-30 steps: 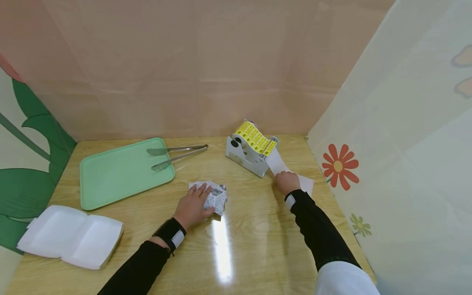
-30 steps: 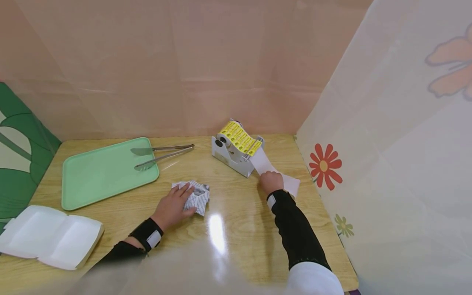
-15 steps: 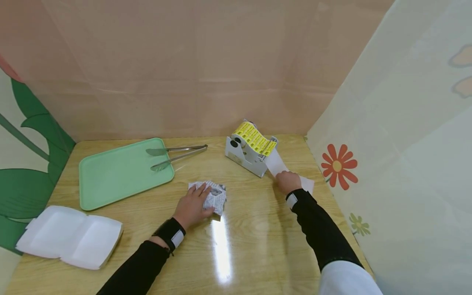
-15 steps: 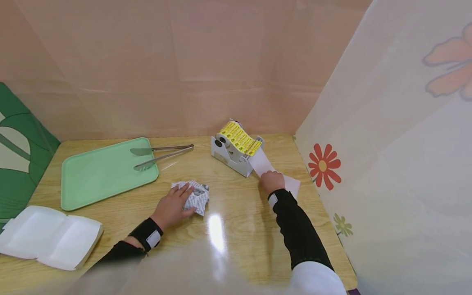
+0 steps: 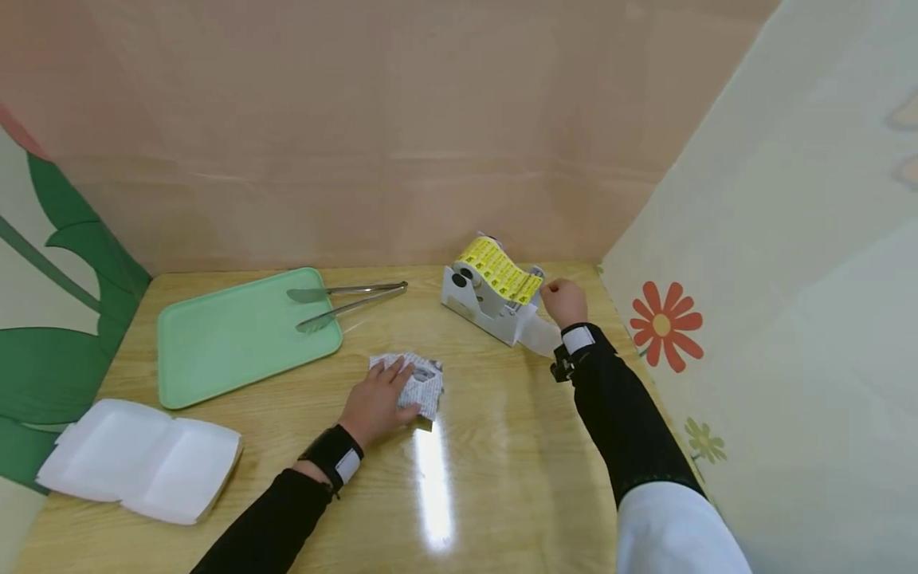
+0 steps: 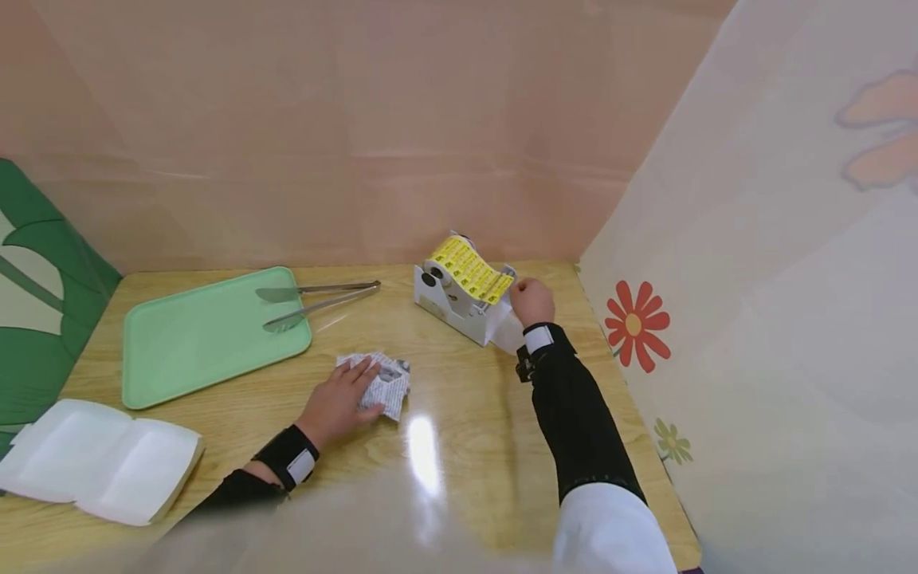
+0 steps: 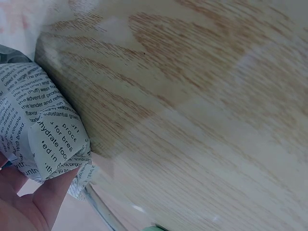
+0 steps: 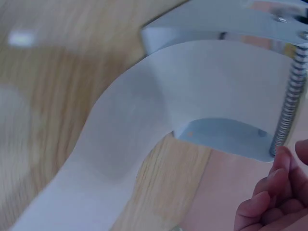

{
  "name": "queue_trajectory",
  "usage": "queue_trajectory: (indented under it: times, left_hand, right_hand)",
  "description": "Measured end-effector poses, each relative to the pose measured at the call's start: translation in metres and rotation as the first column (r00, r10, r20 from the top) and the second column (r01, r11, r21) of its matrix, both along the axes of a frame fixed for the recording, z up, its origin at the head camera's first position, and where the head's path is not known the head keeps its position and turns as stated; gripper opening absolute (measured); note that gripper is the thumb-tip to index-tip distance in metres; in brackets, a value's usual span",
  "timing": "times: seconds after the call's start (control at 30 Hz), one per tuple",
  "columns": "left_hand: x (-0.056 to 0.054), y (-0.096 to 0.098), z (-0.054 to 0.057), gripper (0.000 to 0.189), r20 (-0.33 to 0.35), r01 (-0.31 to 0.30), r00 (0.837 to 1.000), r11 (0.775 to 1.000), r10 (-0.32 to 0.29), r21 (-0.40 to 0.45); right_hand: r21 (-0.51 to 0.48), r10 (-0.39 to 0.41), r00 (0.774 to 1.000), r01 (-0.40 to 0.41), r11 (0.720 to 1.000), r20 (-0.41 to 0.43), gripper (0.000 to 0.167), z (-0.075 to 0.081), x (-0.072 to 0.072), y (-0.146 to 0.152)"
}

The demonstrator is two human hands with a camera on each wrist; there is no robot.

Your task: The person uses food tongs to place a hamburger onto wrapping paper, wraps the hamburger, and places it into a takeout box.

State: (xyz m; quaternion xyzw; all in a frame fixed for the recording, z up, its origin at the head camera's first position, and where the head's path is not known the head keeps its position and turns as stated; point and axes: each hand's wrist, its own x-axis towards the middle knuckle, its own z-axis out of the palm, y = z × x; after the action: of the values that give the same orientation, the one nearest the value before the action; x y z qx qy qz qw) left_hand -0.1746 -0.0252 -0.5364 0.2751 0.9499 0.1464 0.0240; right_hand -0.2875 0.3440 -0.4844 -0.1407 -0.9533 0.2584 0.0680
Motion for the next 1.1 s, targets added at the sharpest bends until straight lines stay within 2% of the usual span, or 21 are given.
queue_trajectory:
  times: [0.1, 0.27, 0.37, 0.47, 0.7, 0.8, 0.87, 0.97, 1.1]
  left_hand:
    - [0.0, 0.002, -0.001, 0.071, 0.003, 0.005, 1.0, 1.0, -0.005, -0.008]
    - [0.001, 0.002, -0.003, 0.072, 0.003, 0.0, 1.0, 1.0, 0.0, -0.023]
    - [0.001, 0.002, -0.003, 0.071, -0.002, -0.003, 1.0, 1.0, 0.003, -0.014]
    - [0.001, 0.002, -0.003, 0.071, -0.007, -0.006, 1.0, 1.0, 0.006, -0.01]
    - [0.001, 0.002, -0.001, 0.071, -0.002, -0.006, 1.0, 1.0, 0.006, -0.017]
    - [0.001, 0.002, 0.001, 0.071, 0.001, -0.004, 1.0, 1.0, 0.004, -0.016]
    - [0.001, 0.002, 0.001, 0.072, 0.004, -0.005, 1.0, 1.0, 0.005, -0.019]
    - [0.002, 0.001, 0.002, 0.071, 0.004, -0.009, 1.0, 1.0, 0.009, -0.017]
    - [0.002, 0.001, 0.003, 0.071, 0.005, -0.007, 1.0, 1.0, 0.007, -0.01]
  right_hand:
    - [-0.064, -0.083, 0.996, 0.085, 0.994, 0.021, 0.029, 0.001, -0.005, 0.002]
    - [-0.143, -0.136, 0.988, 0.145, 0.979, 0.074, 0.031, -0.006, -0.009, 0.005]
    - [-0.237, -0.162, 0.98, 0.186, 0.954, 0.115, 0.034, -0.008, -0.01, 0.006]
    - [-0.332, -0.181, 0.97, 0.225, 0.916, 0.161, 0.038, -0.008, -0.012, 0.005]
    - [-0.393, -0.224, 0.942, 0.311, 0.866, 0.251, 0.04, -0.004, -0.017, -0.002]
    - [-0.405, -0.251, 0.932, 0.342, 0.848, 0.262, 0.04, -0.002, -0.017, -0.005]
    - [-0.404, -0.258, 0.931, 0.347, 0.846, 0.259, 0.04, -0.001, -0.017, -0.007]
    - [-0.39, -0.25, 0.936, 0.332, 0.859, 0.248, 0.04, 0.0, -0.017, -0.008]
    - [-0.346, -0.227, 0.948, 0.296, 0.891, 0.224, 0.038, 0.004, -0.016, -0.01]
